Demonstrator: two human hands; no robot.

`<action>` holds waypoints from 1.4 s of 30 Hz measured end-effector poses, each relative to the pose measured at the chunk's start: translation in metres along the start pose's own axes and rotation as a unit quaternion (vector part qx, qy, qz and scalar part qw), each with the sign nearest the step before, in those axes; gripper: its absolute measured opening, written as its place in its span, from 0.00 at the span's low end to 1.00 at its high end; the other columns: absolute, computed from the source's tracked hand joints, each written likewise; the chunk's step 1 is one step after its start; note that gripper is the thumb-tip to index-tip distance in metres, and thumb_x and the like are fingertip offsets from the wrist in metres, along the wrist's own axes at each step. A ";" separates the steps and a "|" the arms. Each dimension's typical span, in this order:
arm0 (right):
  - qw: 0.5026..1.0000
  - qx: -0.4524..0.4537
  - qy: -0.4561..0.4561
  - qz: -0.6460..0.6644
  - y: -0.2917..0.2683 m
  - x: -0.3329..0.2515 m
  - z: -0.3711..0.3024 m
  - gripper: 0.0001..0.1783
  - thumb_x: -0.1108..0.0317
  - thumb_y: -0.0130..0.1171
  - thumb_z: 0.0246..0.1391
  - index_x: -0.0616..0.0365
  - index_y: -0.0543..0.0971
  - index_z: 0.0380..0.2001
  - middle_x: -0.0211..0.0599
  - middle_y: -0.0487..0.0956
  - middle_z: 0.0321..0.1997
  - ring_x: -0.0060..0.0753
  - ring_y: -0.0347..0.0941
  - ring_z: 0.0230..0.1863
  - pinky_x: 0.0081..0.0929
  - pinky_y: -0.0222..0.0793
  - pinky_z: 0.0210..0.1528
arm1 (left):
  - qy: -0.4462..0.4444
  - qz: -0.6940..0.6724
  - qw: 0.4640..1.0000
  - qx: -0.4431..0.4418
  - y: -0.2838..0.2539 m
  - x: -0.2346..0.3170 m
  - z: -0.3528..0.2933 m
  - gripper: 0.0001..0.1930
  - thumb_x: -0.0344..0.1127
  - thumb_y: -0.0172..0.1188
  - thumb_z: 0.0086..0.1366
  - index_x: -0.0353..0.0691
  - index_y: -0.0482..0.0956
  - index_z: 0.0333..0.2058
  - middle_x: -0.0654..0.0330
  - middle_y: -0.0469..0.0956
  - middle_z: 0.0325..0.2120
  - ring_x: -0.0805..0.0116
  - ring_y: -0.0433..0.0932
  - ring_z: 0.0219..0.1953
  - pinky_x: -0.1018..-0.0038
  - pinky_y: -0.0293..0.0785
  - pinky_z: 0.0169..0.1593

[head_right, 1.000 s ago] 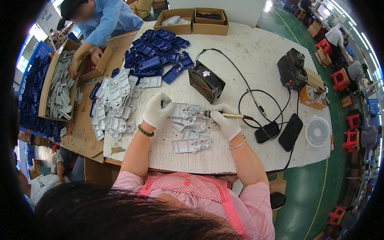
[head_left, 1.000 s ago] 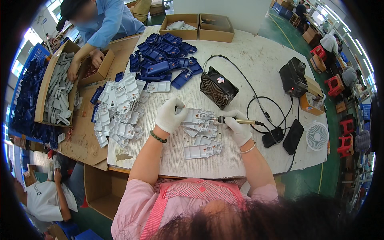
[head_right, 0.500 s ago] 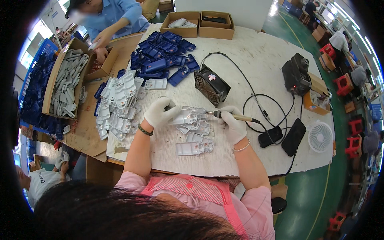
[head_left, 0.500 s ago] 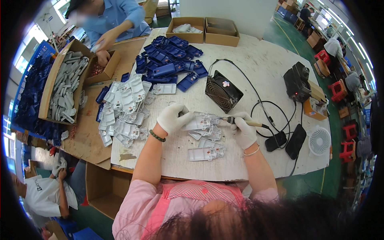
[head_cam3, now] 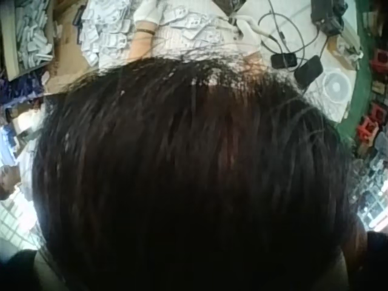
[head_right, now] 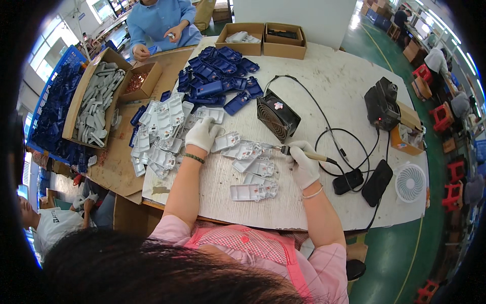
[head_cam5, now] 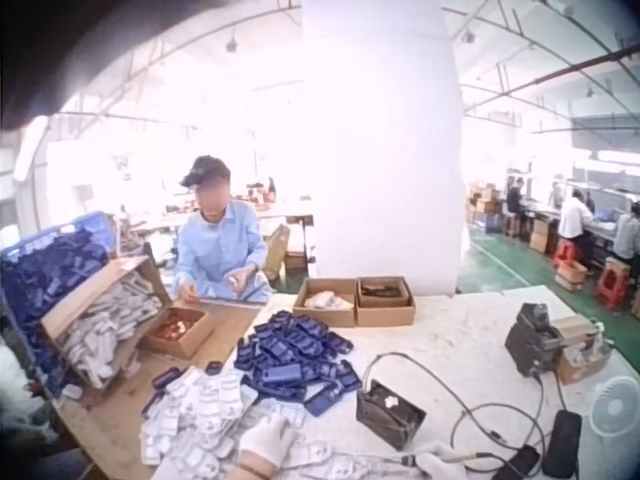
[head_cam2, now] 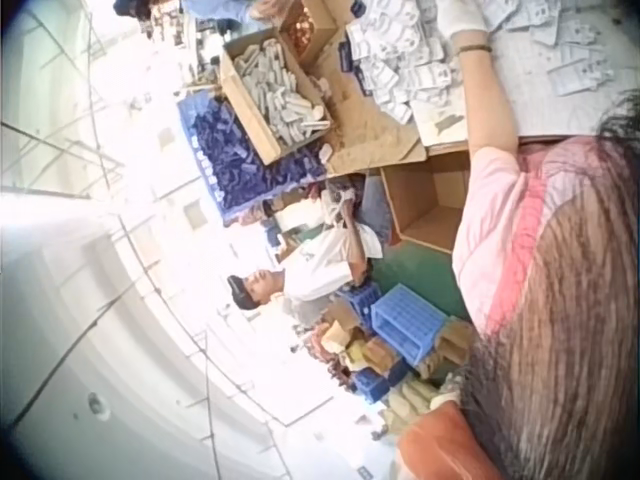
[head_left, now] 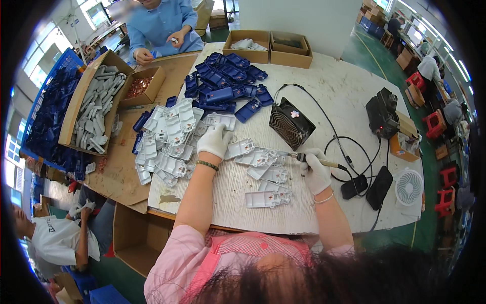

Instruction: The person puts on gloves, picks up a soldering iron, and processes plastic casing components one at a time using the soldering iron.

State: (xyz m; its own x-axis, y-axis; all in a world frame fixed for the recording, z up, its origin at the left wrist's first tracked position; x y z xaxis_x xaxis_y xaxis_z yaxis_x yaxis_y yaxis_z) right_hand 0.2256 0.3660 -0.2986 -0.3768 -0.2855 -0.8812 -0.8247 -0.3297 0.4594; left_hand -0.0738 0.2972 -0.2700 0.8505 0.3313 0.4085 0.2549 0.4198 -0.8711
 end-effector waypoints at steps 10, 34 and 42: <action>1.000 0.010 0.003 0.007 0.002 -0.003 -0.001 0.03 0.70 0.51 0.53 0.58 0.71 0.30 0.30 0.71 0.19 0.17 0.64 0.18 0.15 0.60 0.19 | 0.047 0.029 0.997 -0.045 -0.005 0.031 -0.009 0.18 0.52 0.59 0.52 0.42 0.76 0.23 0.53 0.72 0.27 0.53 0.74 0.29 0.63 0.70 0.33; 1.000 0.013 -0.003 0.012 -0.006 0.000 -0.001 0.04 0.70 0.52 0.53 0.57 0.72 0.31 0.29 0.72 0.21 0.17 0.66 0.20 0.15 0.62 0.21 | 0.059 -0.305 0.950 -0.012 -0.009 0.058 -0.020 0.06 0.30 0.55 0.54 0.39 0.79 0.30 0.56 0.74 0.28 0.62 0.74 0.29 0.74 0.70 0.34; 0.997 0.007 -0.010 -0.071 0.008 -0.006 -0.004 0.05 0.69 0.51 0.52 0.59 0.72 0.31 0.28 0.73 0.22 0.15 0.66 0.20 0.13 0.62 0.22 | 0.103 -0.283 0.952 -0.053 0.000 0.079 -0.031 0.04 0.29 0.55 0.53 0.39 0.78 0.28 0.58 0.73 0.26 0.63 0.73 0.27 0.74 0.69 0.32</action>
State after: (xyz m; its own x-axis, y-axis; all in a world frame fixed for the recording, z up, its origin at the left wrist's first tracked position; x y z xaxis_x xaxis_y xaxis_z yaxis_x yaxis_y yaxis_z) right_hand 0.2230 0.3615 -0.2890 -0.2629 -0.2192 -0.9396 -0.8766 -0.3526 0.3275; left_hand 0.0079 0.2969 -0.2459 0.6327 -0.0993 0.7680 0.7347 0.3906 -0.5547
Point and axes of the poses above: each hand's wrist, its own z-axis towards the middle knuckle, its own y-axis out of the palm, x = y × z, the point moved 9 cm from there along z, towards the middle knuckle
